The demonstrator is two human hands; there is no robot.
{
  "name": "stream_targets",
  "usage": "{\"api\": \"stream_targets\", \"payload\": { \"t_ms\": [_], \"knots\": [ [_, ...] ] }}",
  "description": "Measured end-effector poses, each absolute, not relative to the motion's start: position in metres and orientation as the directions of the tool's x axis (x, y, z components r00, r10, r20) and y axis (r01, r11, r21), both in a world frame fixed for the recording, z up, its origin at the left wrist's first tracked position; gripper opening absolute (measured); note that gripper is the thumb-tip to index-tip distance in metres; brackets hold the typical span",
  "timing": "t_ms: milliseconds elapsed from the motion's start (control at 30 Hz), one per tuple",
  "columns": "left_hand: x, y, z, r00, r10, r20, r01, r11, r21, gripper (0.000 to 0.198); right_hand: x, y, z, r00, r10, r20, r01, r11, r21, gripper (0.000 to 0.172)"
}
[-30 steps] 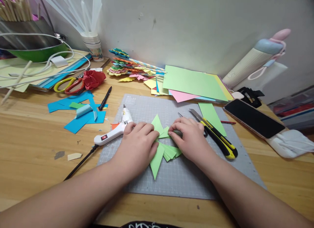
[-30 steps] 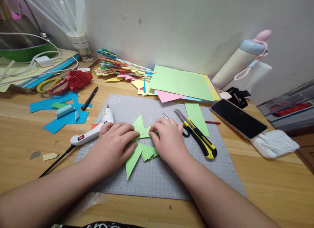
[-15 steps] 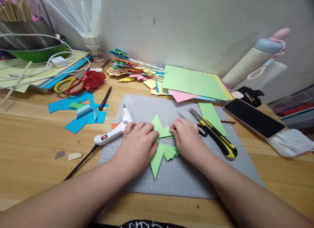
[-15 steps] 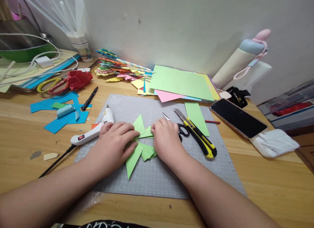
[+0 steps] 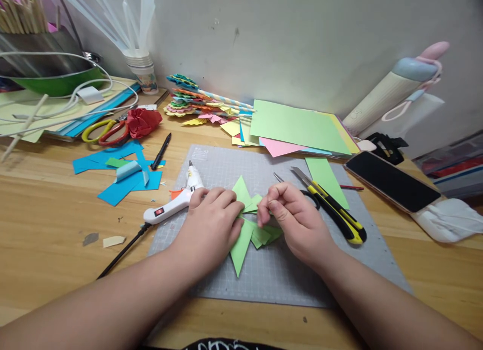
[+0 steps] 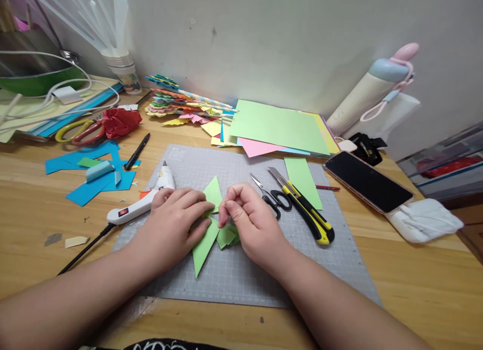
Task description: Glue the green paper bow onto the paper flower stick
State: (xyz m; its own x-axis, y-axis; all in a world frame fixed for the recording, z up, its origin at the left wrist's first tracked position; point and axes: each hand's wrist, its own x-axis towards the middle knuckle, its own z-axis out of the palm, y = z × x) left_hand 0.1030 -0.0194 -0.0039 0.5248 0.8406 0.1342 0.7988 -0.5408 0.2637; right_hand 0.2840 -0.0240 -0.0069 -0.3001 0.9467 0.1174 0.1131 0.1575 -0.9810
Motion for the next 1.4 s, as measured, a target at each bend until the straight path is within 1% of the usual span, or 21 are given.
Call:
{"api": "stream_targets", "payload": {
  "t_ms": [67,100,167,233,300,367,433,567,733,833,933,1000,1067,1167,1233,1267,1300,1333,1400],
  "knots": [
    [0.103,-0.019,-0.004,0.527,0.838,0.144,0.795,-0.545,0.266,0.016,0.286,-0.022,-0.007,-0.276,0.951,0.137,0.279,0.216,-0.936,0.009],
    [0.103,-0.018,-0.004,0.528,0.837,0.146,0.794,-0.547,0.266,0.017,0.287,-0.021,-0.007,-0.281,0.946,0.159,0.386,0.263,-0.884,0.009],
    [0.103,-0.018,-0.004,0.527,0.838,0.142,0.795,-0.545,0.265,0.018,0.289,-0.018,-0.006,-0.331,0.924,0.192,0.560,0.356,-0.748,0.009],
    [0.103,-0.017,-0.004,0.526,0.840,0.134,0.798,-0.542,0.264,0.017,0.290,-0.015,-0.004,-0.404,0.893,0.198,0.664,0.435,-0.608,0.009],
    [0.103,-0.018,-0.003,0.527,0.840,0.129,0.799,-0.541,0.263,0.017,0.290,-0.013,-0.004,-0.458,0.867,0.196,0.729,0.493,-0.474,0.008],
    [0.103,-0.018,-0.003,0.528,0.840,0.127,0.799,-0.541,0.261,0.017,0.288,-0.011,-0.005,-0.488,0.852,0.190,0.766,0.522,-0.375,0.006],
    [0.103,-0.019,-0.003,0.525,0.841,0.130,0.801,-0.540,0.258,0.017,0.285,-0.010,-0.006,-0.498,0.847,0.187,0.782,0.532,-0.326,0.006],
    [0.103,-0.020,-0.003,0.524,0.841,0.133,0.803,-0.540,0.253,0.015,0.281,-0.008,-0.009,-0.516,0.835,0.191,0.787,0.550,-0.279,0.009],
    [0.103,-0.019,-0.004,0.522,0.842,0.135,0.803,-0.539,0.255,0.015,0.278,-0.007,-0.011,-0.529,0.825,0.197,0.786,0.564,-0.252,0.015],
    [0.103,-0.019,-0.003,0.522,0.842,0.136,0.802,-0.539,0.256,0.015,0.277,-0.007,-0.012,-0.533,0.825,0.187,0.789,0.565,-0.244,0.013],
    [0.103,-0.019,-0.004,0.523,0.842,0.133,0.803,-0.539,0.254,0.015,0.278,-0.007,-0.013,-0.524,0.833,0.177,0.784,0.553,-0.282,0.011],
    [0.103,-0.019,-0.004,0.524,0.842,0.132,0.803,-0.540,0.255,0.015,0.279,-0.008,-0.011,-0.501,0.847,0.176,0.766,0.529,-0.364,0.012],
    [0.103,-0.019,-0.004,0.527,0.839,0.135,0.798,-0.543,0.260,0.015,0.281,-0.009,-0.008,-0.481,0.856,0.188,0.711,0.507,-0.488,0.013],
    [0.103,-0.018,-0.004,0.530,0.837,0.140,0.793,-0.547,0.267,0.015,0.285,-0.012,-0.005,-0.464,0.863,0.202,0.547,0.458,-0.701,0.014],
    [0.103,-0.018,-0.004,0.530,0.837,0.138,0.793,-0.547,0.268,0.014,0.286,-0.014,-0.003,-0.454,0.876,0.164,0.475,0.393,-0.787,0.015],
    [0.103,-0.018,-0.004,0.531,0.837,0.135,0.794,-0.546,0.267,0.014,0.287,-0.015,-0.003,-0.445,0.884,0.143,0.478,0.369,-0.797,0.015],
    [0.103,-0.018,-0.004,0.531,0.837,0.132,0.794,-0.546,0.267,0.014,0.287,-0.015,-0.003,-0.431,0.892,0.135,0.509,0.364,-0.780,0.015],
    [0.102,-0.018,-0.004,0.530,0.838,0.130,0.795,-0.545,0.269,0.014,0.288,-0.015,-0.003,-0.409,0.900,0.147,0.557,0.375,-0.741,0.014],
    [0.102,-0.018,-0.005,0.527,0.840,0.132,0.796,-0.542,0.269,0.017,0.290,-0.013,-0.002,-0.348,0.912,0.219,0.661,0.404,-0.633,0.014]
  ]
}}
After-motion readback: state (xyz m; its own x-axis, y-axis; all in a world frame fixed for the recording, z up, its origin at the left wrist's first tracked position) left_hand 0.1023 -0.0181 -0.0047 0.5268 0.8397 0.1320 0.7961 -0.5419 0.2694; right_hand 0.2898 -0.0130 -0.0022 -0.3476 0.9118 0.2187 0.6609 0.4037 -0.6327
